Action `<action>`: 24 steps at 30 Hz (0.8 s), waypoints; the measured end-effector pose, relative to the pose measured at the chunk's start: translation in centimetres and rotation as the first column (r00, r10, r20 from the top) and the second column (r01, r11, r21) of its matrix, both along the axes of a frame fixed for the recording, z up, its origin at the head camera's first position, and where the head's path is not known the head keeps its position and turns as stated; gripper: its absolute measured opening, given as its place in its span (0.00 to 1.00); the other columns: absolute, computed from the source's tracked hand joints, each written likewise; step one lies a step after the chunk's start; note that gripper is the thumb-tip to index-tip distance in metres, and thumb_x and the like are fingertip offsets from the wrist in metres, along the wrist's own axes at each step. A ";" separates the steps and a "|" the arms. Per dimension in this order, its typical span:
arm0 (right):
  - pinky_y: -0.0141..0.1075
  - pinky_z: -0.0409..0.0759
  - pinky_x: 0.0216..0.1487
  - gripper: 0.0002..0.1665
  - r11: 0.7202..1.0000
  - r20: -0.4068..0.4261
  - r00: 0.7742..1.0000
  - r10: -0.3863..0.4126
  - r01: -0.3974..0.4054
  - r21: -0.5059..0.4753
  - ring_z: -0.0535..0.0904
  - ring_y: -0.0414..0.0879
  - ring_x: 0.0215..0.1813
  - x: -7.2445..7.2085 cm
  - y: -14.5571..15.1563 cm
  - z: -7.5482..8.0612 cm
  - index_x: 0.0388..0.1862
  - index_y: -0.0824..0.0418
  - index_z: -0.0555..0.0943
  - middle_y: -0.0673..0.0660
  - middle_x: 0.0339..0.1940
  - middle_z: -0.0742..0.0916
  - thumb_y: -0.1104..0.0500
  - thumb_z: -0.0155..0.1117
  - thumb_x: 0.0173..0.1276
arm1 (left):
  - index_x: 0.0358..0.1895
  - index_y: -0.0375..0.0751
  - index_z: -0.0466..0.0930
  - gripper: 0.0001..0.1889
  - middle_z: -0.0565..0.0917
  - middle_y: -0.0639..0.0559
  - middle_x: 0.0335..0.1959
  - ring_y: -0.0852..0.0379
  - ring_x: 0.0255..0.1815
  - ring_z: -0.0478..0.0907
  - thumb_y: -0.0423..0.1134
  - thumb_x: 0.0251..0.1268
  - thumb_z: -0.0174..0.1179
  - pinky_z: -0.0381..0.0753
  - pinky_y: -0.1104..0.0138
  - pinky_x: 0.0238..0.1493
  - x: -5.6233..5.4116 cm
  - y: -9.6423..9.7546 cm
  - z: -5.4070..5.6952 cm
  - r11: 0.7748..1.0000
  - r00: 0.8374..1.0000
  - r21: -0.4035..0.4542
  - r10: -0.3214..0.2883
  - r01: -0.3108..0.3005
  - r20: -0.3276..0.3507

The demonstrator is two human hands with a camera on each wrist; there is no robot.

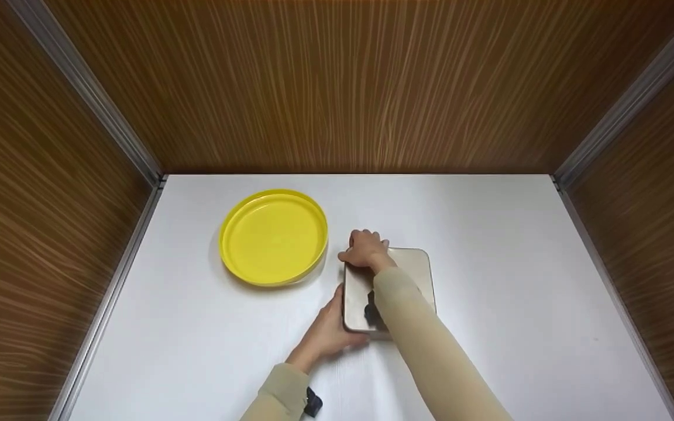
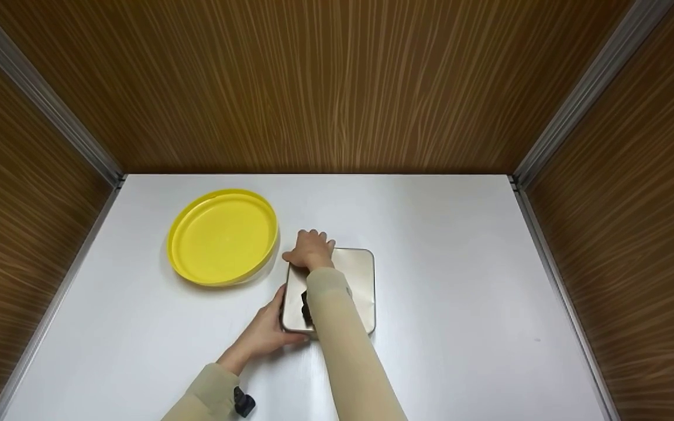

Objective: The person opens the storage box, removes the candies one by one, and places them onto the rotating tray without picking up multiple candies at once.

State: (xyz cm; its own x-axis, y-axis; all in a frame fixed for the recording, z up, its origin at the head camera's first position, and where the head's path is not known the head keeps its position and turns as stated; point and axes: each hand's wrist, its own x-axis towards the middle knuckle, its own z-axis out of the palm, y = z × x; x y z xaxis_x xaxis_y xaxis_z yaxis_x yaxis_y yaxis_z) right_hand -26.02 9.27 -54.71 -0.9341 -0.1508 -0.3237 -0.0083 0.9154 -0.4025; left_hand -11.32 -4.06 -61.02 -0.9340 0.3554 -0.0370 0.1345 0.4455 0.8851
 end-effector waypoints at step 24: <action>0.53 0.65 0.54 0.15 0.995 -0.104 0.994 -0.018 0.007 -0.104 0.70 0.54 0.46 0.3 0.2 0.3 0.30 0.58 0.79 0.55 0.37 0.76 0.48 0.68 0.56 | 0.79 0.41 0.42 0.67 0.62 0.42 0.74 0.50 0.70 0.62 0.44 0.36 0.81 0.62 0.56 0.69 0.0 -0.1 0.1 1.000 1.000 0.018 0.014 -0.014 -0.004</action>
State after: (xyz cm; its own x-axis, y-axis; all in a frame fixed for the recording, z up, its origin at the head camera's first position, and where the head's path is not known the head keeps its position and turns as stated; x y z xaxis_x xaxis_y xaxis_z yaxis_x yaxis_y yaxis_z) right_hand -25.70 9.49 -54.36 -0.9640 -0.1669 -0.2071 -0.0446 0.8690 -0.4927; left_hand -11.35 -4.14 -60.88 -0.9390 0.3430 -0.0264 0.1324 0.4312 0.8925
